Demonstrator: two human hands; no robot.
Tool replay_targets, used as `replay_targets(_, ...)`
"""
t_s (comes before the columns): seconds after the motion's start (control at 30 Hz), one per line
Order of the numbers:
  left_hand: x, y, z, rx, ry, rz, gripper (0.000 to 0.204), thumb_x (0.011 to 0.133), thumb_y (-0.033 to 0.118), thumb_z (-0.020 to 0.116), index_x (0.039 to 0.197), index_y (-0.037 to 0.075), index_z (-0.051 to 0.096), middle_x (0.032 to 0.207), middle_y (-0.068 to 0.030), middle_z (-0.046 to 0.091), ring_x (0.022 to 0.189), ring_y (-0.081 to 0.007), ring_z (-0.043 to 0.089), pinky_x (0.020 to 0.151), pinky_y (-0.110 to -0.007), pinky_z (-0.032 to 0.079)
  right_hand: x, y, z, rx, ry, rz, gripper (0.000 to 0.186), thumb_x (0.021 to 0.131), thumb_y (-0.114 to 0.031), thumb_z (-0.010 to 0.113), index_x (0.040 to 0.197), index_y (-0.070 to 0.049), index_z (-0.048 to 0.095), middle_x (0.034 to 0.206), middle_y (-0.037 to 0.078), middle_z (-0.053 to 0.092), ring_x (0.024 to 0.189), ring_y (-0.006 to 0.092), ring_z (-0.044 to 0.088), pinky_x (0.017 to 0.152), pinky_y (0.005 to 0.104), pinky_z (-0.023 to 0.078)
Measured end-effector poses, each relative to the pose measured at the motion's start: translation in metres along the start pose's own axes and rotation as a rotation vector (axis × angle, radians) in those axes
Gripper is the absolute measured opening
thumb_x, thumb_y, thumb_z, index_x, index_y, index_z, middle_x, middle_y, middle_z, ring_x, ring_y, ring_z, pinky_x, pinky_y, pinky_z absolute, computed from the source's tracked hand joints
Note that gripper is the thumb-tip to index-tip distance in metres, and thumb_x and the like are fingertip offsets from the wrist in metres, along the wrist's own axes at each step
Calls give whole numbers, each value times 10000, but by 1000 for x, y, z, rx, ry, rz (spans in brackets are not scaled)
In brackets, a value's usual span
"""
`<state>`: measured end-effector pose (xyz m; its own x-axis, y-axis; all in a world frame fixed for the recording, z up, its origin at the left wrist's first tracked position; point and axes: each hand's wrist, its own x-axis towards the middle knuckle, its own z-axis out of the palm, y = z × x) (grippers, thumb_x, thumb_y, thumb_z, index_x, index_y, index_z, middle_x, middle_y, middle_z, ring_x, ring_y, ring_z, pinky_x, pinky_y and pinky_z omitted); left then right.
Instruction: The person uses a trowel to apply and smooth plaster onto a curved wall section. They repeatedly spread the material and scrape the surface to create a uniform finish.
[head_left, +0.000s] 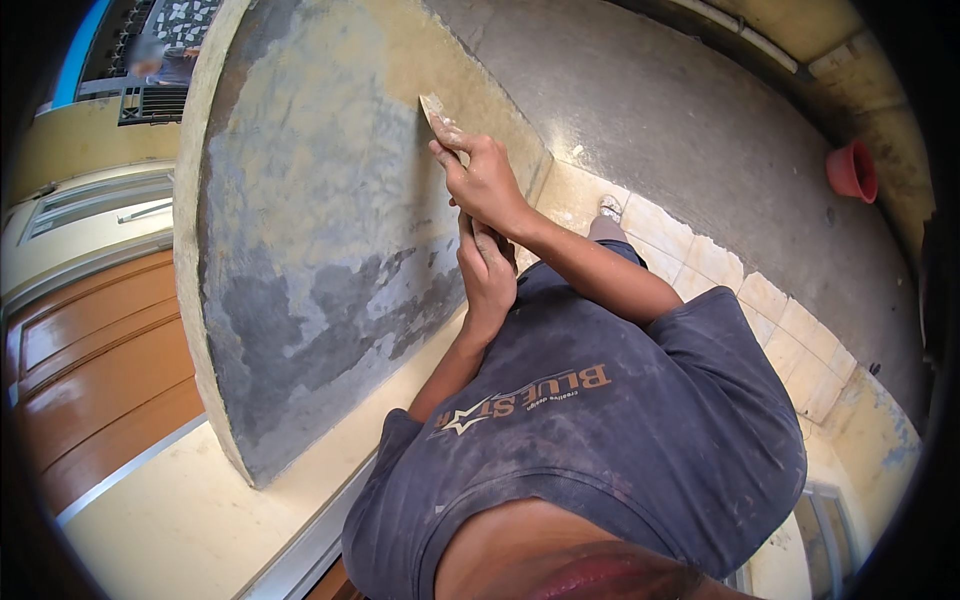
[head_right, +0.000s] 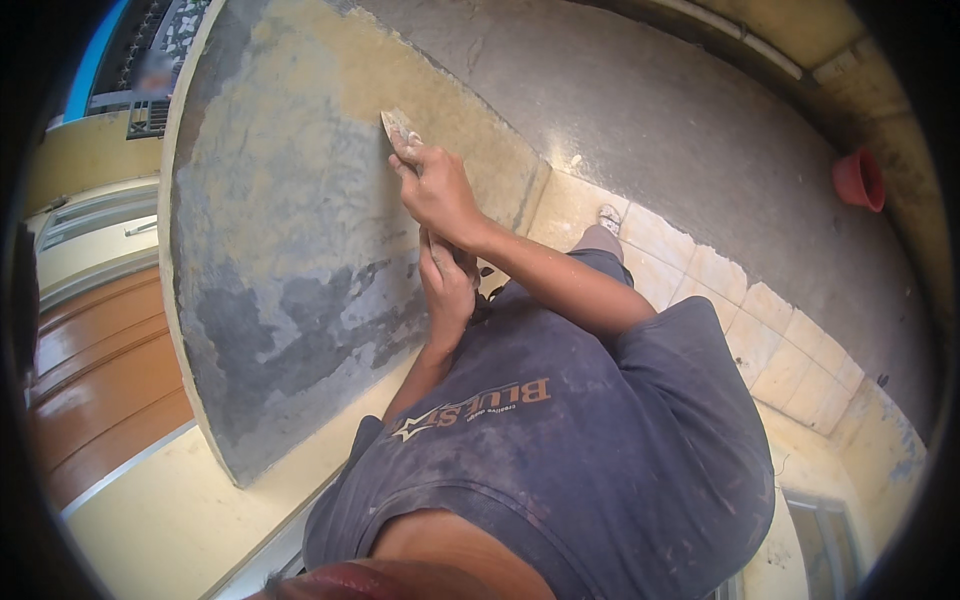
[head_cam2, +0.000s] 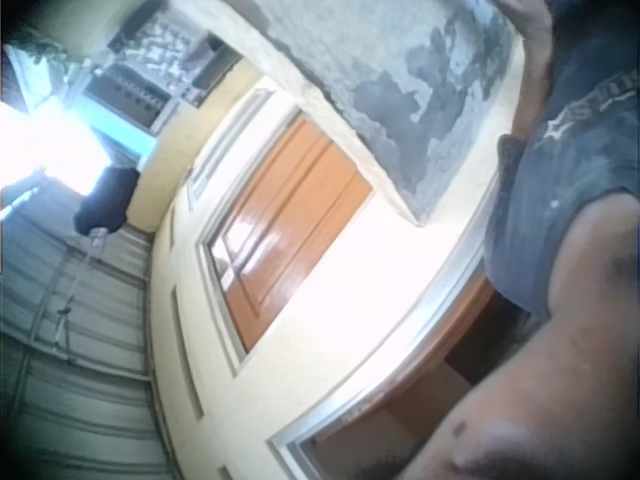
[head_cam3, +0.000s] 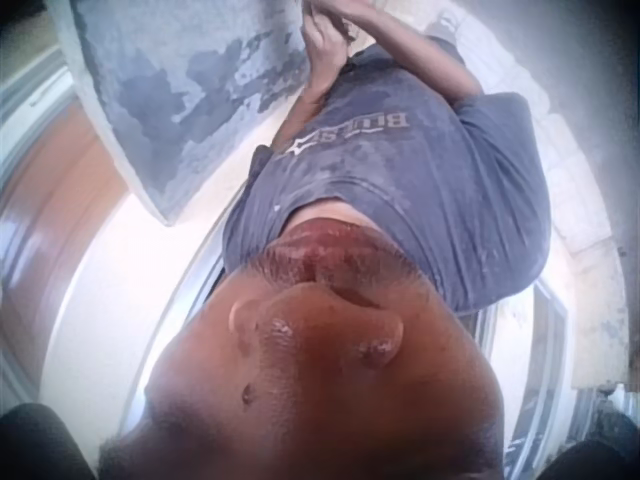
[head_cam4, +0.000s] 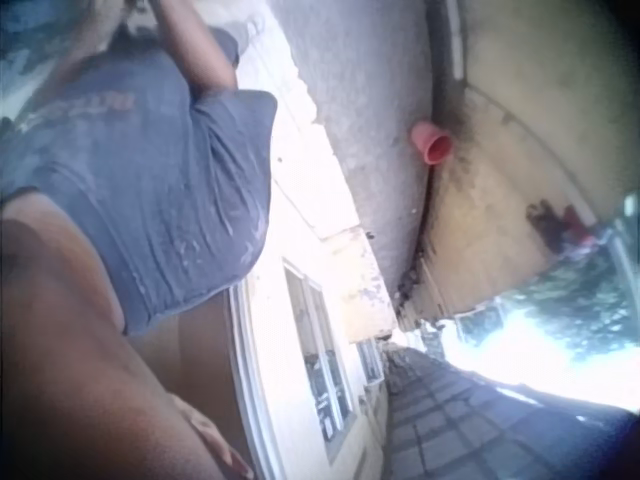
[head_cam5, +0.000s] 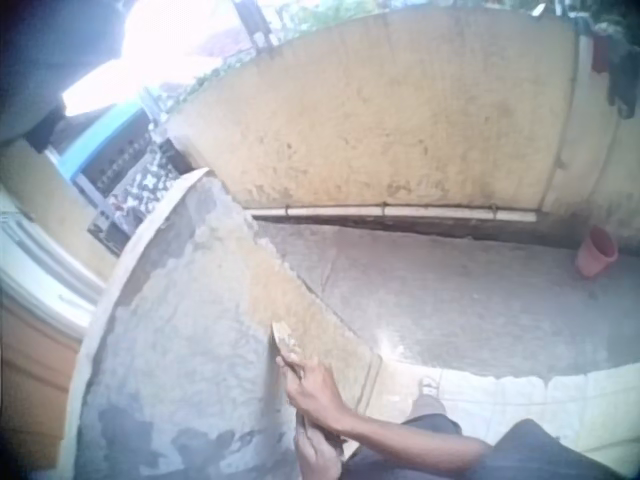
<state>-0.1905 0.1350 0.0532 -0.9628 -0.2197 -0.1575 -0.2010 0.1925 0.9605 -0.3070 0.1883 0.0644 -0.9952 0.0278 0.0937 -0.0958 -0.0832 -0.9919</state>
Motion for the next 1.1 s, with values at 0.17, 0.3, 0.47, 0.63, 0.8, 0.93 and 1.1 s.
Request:
replay_targets(0.17, 18, 6, 7, 92, -58, 37, 470, 1174, 306, 343, 1408, -84, 461, 737, -66, 562, 602, -116, 492, 535, -328, 390, 10, -11, -18, 104, -43, 222, 404, 1021, -88, 591, 1405, 30, 640, 1074, 337, 738, 952, 413, 760, 868, 428, 588)
replay_targets(0.3, -14, 7, 1, -68, -66, 32, 516, 1167, 354, 350, 1480, -54, 391, 844, -60, 572, 607, -96, 506, 523, -281, 410, -9, -19, -13, -11, -227, 152, 402, 1005, -62, 592, 1393, 21, 653, 1202, 352, 682, 1262, 455, 644, 1082, 427, 509)
replay_targets(0.47, -8, 2, -1, -4, -42, 109, 501, 1160, 303, 343, 1477, -82, 379, 818, -72, 573, 613, -99, 492, 532, -287, 397, -6, -15, -4, 39, -82, 22, 381, 973, -39, 602, 1337, 39, 682, 1133, 369, 678, 1103, 446, 727, 963, 418, 555)
replay_targets(0.63, -6, 1, 3, -27, -27, 80, 453, 1163, 272, 334, 1425, -85, 428, 717, -50, 544, 572, -98, 466, 513, -304, 377, -8, -14, -6, 18, -63, 51, 370, 973, -43, 606, 1325, 32, 690, 1034, 356, 697, 829, 420, 758, 766, 419, 559)
replay_targets(0.8, -18, 3, -9, -37, 30, 78, 461, 1166, 289, 330, 1403, -89, 448, 692, -47, 538, 562, -102, 465, 509, -313, 372, -19, -14, 10, -7, -7, -59, 368, 970, -40, 611, 1319, 43, 690, 1028, 353, 696, 816, 422, 749, 762, 424, 558)
replay_targets(0.93, 0, 5, -10, 36, 26, 117, 447, 1167, 296, 337, 1344, -88, 484, 683, -61, 541, 556, -129, 469, 518, -345, 379, -4, -12, 9, -65, 5, -95, 382, 1030, -120, 613, 1384, 12, 666, 915, 267, 744, 611, 255, 684, 606, 375, 564)
replay_targets(1.1, 0, 13, -1, 23, -34, 106, 414, 1158, 280, 368, 1312, -83, 495, 726, -87, 566, 559, -164, 481, 538, -383, 402, -2, -22, -9, -39, -91, 92, 392, 1058, -170, 618, 1426, -40, 659, 800, 187, 761, 542, 176, 652, 568, 374, 576)
